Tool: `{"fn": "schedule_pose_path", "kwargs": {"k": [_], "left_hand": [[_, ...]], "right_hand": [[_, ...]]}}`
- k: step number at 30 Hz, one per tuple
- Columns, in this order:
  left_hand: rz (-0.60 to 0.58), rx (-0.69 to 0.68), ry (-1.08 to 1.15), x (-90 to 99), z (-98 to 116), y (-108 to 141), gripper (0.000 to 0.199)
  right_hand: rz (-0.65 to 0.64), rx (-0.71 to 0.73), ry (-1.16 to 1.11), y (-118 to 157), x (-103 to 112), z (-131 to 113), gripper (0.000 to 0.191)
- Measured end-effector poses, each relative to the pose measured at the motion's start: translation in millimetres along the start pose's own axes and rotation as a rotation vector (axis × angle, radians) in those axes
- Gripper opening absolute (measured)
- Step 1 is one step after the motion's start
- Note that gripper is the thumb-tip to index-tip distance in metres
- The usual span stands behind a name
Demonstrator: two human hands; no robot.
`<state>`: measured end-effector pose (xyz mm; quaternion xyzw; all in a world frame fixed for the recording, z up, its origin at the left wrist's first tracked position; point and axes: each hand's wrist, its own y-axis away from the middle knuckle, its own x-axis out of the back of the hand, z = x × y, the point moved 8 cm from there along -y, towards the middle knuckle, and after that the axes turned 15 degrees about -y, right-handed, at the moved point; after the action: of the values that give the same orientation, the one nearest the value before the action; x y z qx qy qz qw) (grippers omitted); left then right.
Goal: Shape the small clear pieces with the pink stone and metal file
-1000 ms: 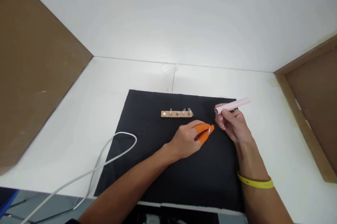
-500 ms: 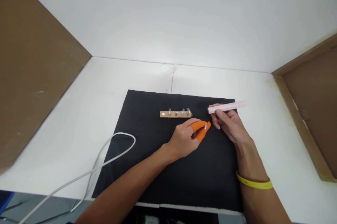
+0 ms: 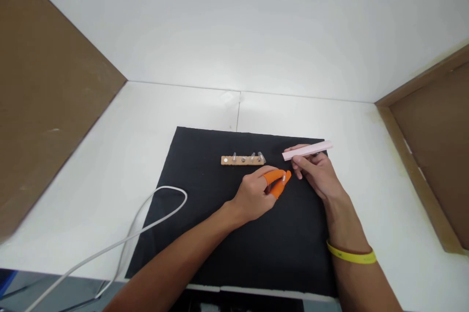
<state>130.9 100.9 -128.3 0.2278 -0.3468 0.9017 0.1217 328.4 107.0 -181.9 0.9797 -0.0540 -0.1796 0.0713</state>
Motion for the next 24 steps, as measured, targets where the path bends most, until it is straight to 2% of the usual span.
{"fn": "schedule_pose_path", "kwargs": {"k": [7, 12, 24], "left_hand": [[-0.010, 0.000, 0.002, -0.1, -0.7, 0.5, 0.013], [-0.012, 0.008, 0.007, -1.6, -1.7, 1.8, 0.015], [-0.026, 0.007, 0.011, -1.8, -2.6, 2.1, 0.016]], "right_hand": [[0.011, 0.005, -0.029, -1.6, 2.3, -0.7, 0.033], [-0.026, -0.042, -0.011, -2.6, 1.0, 2.0, 0.026], [-0.067, -0.093, -0.001, -0.7, 1.0, 6.3, 0.027]]}}
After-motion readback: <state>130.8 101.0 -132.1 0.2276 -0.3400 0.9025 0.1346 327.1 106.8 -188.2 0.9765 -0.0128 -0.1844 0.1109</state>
